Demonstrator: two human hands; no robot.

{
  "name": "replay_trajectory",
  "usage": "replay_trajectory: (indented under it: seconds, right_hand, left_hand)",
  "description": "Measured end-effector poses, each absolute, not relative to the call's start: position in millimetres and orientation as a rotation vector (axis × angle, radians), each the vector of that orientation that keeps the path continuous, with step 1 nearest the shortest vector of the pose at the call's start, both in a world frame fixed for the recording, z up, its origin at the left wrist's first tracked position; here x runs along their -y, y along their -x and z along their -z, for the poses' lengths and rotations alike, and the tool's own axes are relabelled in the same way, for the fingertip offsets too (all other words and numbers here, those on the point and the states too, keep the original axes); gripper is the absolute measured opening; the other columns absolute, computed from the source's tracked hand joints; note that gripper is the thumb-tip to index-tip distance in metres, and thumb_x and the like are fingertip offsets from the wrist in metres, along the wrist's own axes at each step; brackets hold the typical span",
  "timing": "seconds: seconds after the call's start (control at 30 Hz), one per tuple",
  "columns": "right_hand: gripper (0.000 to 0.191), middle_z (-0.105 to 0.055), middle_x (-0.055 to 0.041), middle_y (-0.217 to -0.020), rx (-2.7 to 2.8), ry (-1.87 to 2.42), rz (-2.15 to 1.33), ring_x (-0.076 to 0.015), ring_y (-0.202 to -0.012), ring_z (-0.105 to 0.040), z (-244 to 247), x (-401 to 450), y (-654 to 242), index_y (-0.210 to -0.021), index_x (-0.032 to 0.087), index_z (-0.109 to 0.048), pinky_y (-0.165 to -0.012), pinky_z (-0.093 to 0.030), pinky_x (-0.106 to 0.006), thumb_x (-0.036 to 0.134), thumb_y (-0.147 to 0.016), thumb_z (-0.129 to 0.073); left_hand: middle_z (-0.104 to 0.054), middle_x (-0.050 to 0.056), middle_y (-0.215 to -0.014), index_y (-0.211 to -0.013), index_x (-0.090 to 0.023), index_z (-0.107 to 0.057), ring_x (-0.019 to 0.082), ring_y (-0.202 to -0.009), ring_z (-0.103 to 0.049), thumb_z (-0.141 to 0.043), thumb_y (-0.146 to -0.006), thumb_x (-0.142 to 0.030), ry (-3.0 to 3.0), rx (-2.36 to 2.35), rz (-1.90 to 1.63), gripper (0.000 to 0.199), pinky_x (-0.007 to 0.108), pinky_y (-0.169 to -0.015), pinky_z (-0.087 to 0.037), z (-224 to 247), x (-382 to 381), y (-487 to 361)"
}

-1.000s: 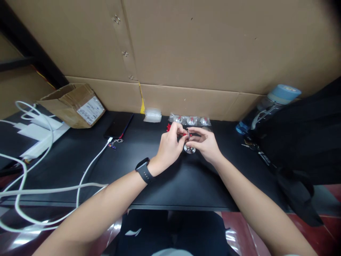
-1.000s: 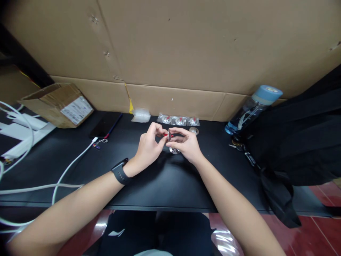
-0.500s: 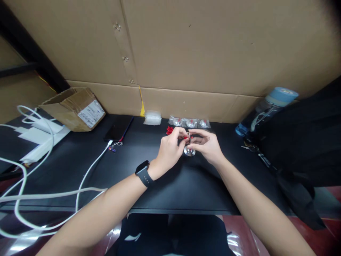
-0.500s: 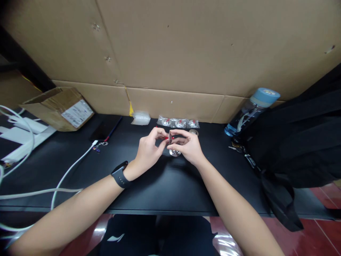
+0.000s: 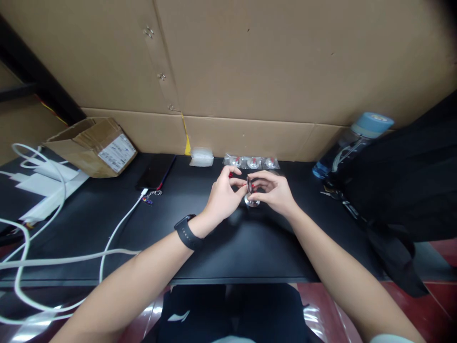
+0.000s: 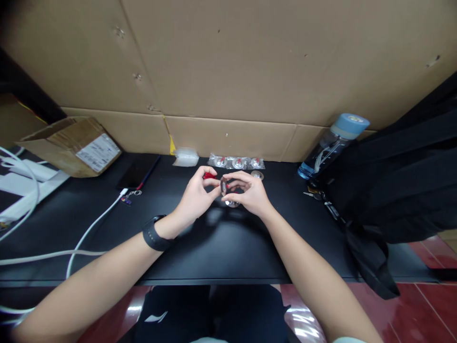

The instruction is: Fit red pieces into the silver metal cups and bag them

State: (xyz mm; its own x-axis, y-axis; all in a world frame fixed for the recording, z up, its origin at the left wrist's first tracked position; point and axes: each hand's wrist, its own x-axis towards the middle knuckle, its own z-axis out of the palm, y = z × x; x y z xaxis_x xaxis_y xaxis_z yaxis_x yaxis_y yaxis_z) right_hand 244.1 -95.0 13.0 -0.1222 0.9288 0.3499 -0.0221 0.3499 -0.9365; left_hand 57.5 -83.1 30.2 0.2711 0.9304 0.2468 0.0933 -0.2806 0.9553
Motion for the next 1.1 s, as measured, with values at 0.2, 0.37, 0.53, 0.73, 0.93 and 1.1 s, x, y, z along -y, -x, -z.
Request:
replay_trajectory:
  seconds: [0.2, 0.37, 0.53, 0.73, 0.93, 1.1]
  right_hand:
    - [0.063, -0.07, -0.0055, -0.101, 1.481, 0.892, -1.013, -0.0221, -0.084, -0.073, -16, 95, -245, -0.105, 0.023, -0.08, -0.083, -0.065, -0.04, 0.038, -0.047, -0.101]
    - [0.061, -0.075, -0.0059, -0.092, 1.395, 0.973, -1.045, -0.0222, -0.08, -0.074, -17, 99, -239, -0.105, 0.02, -0.078, -0.078, -0.065, -0.038, 0.035, -0.05, -0.1]
    - [0.057, -0.077, -0.0076, -0.093, 1.326, 1.003, -1.044, -0.0226, -0.077, -0.075, -12, 100, -235, -0.103, 0.017, -0.078, -0.072, -0.065, -0.036, 0.04, -0.055, -0.098]
    - [0.055, -0.077, -0.0062, -0.091, 1.369, 0.988, -0.994, -0.0195, -0.073, -0.072, -14, 99, -236, -0.107, 0.019, -0.079, -0.071, -0.064, -0.035, 0.037, -0.058, -0.097]
    - [0.027, -0.076, -0.0087, -0.11, 1.463, 0.919, -0.983, -0.019, -0.08, -0.073, -30, 102, -241, -0.098, 0.023, -0.083, -0.07, -0.065, -0.035, 0.044, -0.082, -0.081]
    - [0.027, -0.079, -0.0069, -0.096, 1.415, 0.918, -0.986, -0.0208, -0.078, -0.075, -28, 101, -241, -0.1, 0.022, -0.082, -0.074, -0.066, -0.037, 0.038, -0.078, -0.085]
  left_hand:
    - [-0.074, 0.0, -0.079, -0.106, -0.021, -0.048, 0.015, -0.073, -0.073, -0.074, -0.08, -0.014, -1.325, -0.838, -0.924, 0.037, 0.027, -0.072, -0.054, -24, 75, -56]
    - [-0.073, -0.003, -0.088, -0.11, -0.023, -0.05, 0.017, -0.087, -0.074, -0.07, -0.083, -0.012, -1.834, -0.956, -1.202, 0.036, 0.033, -0.085, -0.047, -32, 82, -56]
    - [-0.077, -0.002, -0.101, -0.114, -0.029, -0.065, 0.019, -0.099, -0.069, -0.063, -0.091, -0.011, -2.294, -1.106, -1.153, 0.029, 0.039, -0.093, -0.035, -41, 88, -53]
    - [-0.078, -0.003, -0.105, -0.105, -0.028, -0.068, 0.019, -0.1, -0.068, -0.061, -0.092, -0.012, -2.329, -1.18, -1.162, 0.022, 0.038, -0.087, -0.033, -40, 87, -54]
    - [-0.078, -0.003, -0.098, -0.117, -0.027, -0.06, 0.019, -0.096, -0.07, -0.065, -0.091, -0.018, -2.215, -1.153, -1.227, 0.028, 0.036, -0.09, -0.036, -39, 88, -55]
    - [-0.078, -0.003, -0.097, -0.119, -0.026, -0.053, 0.019, -0.096, -0.072, -0.067, -0.09, -0.019, -2.173, -1.122, -1.255, 0.033, 0.037, -0.095, -0.036, -38, 85, -55]
